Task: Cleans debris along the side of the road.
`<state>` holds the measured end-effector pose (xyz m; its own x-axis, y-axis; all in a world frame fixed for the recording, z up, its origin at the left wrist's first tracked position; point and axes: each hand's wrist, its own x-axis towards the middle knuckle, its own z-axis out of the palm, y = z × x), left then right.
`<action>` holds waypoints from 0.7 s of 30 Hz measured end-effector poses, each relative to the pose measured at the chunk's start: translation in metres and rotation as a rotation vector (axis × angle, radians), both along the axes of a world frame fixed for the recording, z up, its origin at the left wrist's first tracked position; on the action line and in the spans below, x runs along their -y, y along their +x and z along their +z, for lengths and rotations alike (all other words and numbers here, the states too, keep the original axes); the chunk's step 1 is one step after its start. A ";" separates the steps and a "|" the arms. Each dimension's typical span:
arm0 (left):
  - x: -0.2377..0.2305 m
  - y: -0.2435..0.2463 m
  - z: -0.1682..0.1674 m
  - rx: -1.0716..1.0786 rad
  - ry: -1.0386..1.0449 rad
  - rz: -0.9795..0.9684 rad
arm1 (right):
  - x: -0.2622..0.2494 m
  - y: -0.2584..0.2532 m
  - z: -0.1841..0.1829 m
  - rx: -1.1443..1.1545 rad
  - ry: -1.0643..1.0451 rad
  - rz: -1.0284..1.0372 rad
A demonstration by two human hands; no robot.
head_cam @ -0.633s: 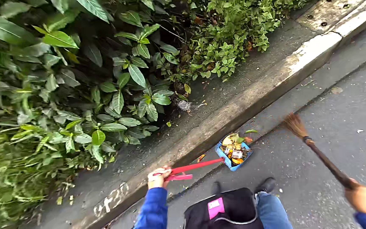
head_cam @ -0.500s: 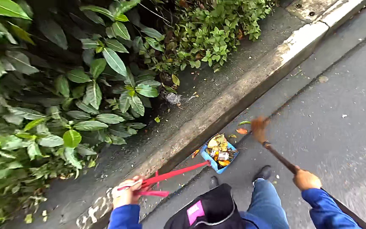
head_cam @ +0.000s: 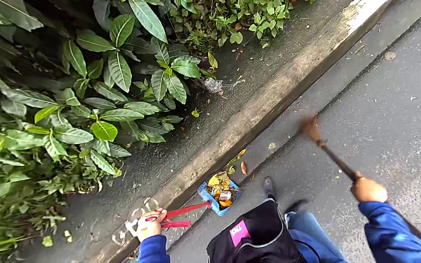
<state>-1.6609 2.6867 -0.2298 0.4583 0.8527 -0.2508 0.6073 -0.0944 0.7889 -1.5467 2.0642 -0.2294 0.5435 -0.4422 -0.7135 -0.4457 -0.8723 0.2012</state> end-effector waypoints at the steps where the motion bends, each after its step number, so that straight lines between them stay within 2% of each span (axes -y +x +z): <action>1: -0.011 -0.004 -0.005 -0.017 0.015 -0.018 | -0.029 -0.018 -0.009 -0.118 0.048 0.035; 4: -0.047 -0.015 -0.020 -0.070 0.029 -0.135 | -0.107 -0.080 -0.031 -0.370 0.254 0.149; 6: -0.054 -0.019 -0.024 -0.111 -0.006 -0.130 | -0.132 -0.103 -0.036 -0.410 0.371 0.176; 10: -0.086 -0.038 -0.029 -0.209 0.052 -0.074 | -0.114 -0.129 -0.002 -0.311 0.460 0.207; 13: -0.123 -0.064 -0.036 -0.260 0.078 -0.126 | -0.092 -0.163 0.033 -0.153 0.375 0.176; 15: -0.140 -0.079 -0.041 -0.248 0.077 -0.169 | -0.091 -0.192 0.034 -0.002 0.272 0.124; 18: -0.150 -0.097 -0.052 -0.201 0.074 -0.244 | -0.115 -0.218 -0.021 0.155 0.127 -0.051; 21: -0.136 -0.115 -0.056 -0.133 0.047 -0.239 | -0.163 -0.217 -0.093 0.074 0.118 -0.148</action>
<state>-1.7759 2.8228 -0.2860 0.6138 0.7363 -0.2849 0.6614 -0.2825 0.6948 -1.7635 2.2273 -0.3227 0.5320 -0.4367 -0.7254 -0.5805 -0.8118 0.0630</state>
